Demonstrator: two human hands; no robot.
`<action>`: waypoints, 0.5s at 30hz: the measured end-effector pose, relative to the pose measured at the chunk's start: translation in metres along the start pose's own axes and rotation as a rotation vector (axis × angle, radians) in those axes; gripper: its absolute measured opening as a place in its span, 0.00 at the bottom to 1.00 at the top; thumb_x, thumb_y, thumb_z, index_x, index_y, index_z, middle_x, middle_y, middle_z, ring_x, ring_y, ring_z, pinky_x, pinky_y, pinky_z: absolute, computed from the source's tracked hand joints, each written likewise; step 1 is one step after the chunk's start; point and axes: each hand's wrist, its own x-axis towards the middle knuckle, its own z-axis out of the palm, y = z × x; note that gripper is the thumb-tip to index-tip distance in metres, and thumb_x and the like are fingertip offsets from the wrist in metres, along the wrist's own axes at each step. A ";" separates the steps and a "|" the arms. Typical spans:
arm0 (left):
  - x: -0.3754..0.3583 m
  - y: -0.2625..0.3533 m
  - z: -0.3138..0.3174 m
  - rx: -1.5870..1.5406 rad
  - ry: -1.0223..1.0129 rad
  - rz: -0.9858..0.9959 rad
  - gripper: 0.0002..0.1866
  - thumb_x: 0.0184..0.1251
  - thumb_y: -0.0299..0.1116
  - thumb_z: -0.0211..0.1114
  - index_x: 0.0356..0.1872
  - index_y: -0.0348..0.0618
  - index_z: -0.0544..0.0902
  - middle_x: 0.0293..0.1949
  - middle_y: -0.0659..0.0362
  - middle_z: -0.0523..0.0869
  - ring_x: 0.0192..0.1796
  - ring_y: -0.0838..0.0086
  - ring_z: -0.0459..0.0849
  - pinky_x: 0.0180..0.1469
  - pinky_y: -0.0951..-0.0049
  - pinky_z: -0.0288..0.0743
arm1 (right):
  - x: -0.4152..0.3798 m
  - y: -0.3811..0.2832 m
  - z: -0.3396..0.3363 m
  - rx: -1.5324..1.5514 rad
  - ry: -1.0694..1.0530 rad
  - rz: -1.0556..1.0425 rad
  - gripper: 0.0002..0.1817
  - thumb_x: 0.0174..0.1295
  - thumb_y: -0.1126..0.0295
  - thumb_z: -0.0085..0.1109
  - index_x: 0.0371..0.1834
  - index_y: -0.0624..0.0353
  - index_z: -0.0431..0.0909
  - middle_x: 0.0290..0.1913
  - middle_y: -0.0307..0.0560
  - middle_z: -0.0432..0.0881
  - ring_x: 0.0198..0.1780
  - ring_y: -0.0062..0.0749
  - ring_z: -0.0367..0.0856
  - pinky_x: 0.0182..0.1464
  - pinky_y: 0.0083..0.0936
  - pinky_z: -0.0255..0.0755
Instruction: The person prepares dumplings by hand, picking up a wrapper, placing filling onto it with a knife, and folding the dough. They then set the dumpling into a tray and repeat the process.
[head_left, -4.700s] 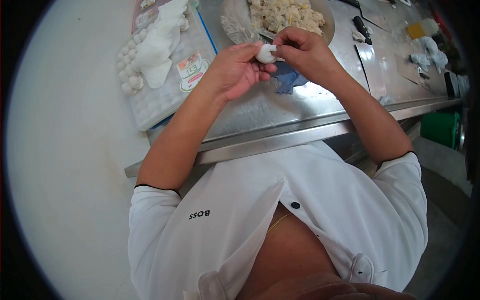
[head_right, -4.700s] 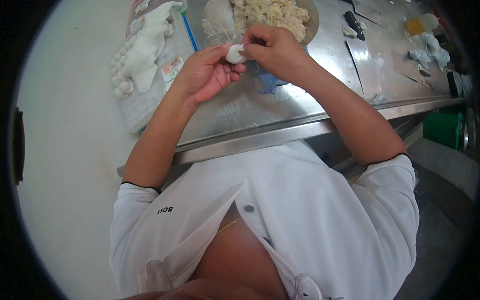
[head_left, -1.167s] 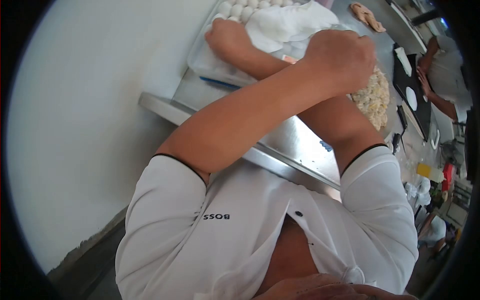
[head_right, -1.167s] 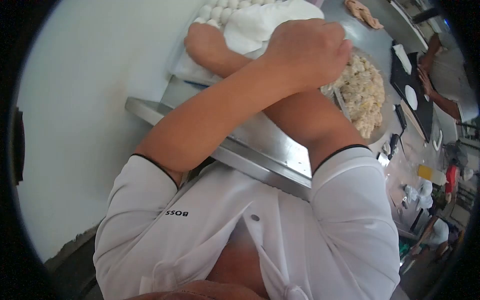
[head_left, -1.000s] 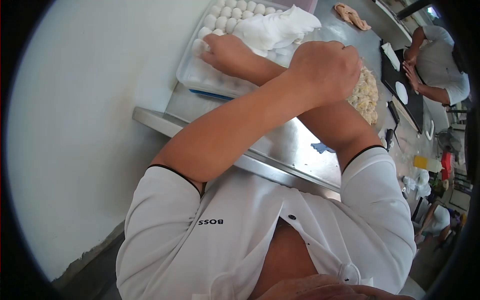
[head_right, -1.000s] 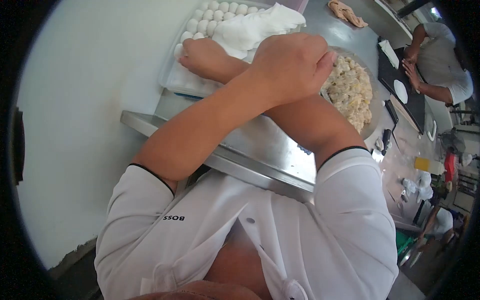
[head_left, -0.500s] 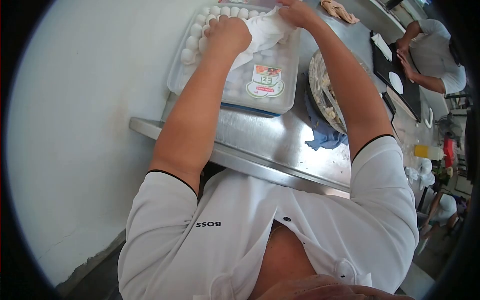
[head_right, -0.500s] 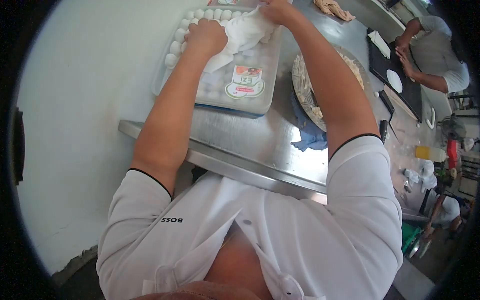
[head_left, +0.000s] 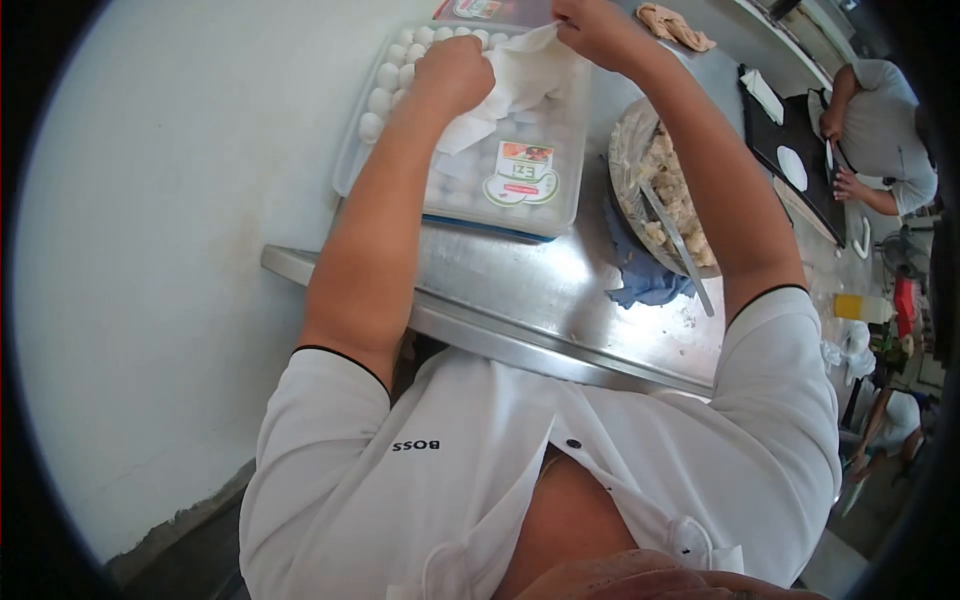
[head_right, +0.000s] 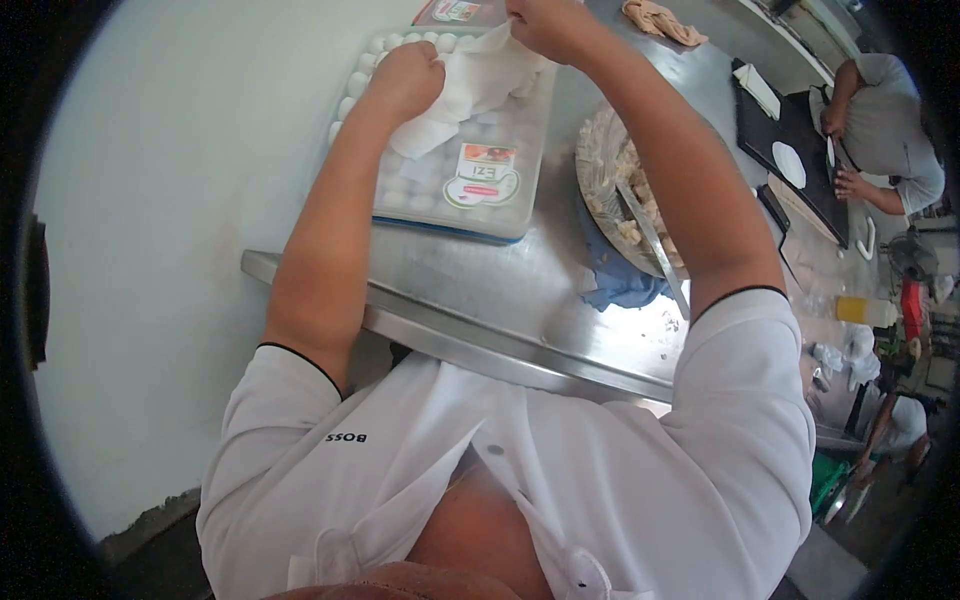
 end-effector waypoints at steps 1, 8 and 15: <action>-0.001 0.000 -0.006 -0.132 -0.036 0.082 0.14 0.64 0.36 0.57 0.41 0.37 0.85 0.36 0.51 0.87 0.41 0.58 0.84 0.47 0.60 0.76 | -0.011 -0.014 -0.016 -0.014 0.007 -0.018 0.10 0.54 0.71 0.50 0.32 0.64 0.80 0.33 0.65 0.81 0.37 0.63 0.79 0.40 0.48 0.73; -0.026 0.025 -0.064 -0.569 -0.326 0.069 0.11 0.65 0.37 0.62 0.36 0.38 0.83 0.29 0.65 0.82 0.33 0.81 0.77 0.37 0.75 0.71 | -0.091 -0.048 -0.076 0.136 -0.041 0.087 0.10 0.61 0.66 0.58 0.40 0.59 0.77 0.34 0.41 0.83 0.32 0.25 0.78 0.35 0.26 0.72; -0.066 0.071 -0.076 -1.117 -0.624 0.179 0.09 0.65 0.36 0.63 0.31 0.41 0.83 0.27 0.69 0.81 0.30 0.86 0.74 0.33 0.81 0.69 | -0.188 -0.078 -0.090 0.930 0.050 0.544 0.06 0.62 0.68 0.56 0.39 0.55 0.76 0.31 0.33 0.76 0.31 0.15 0.73 0.30 0.19 0.67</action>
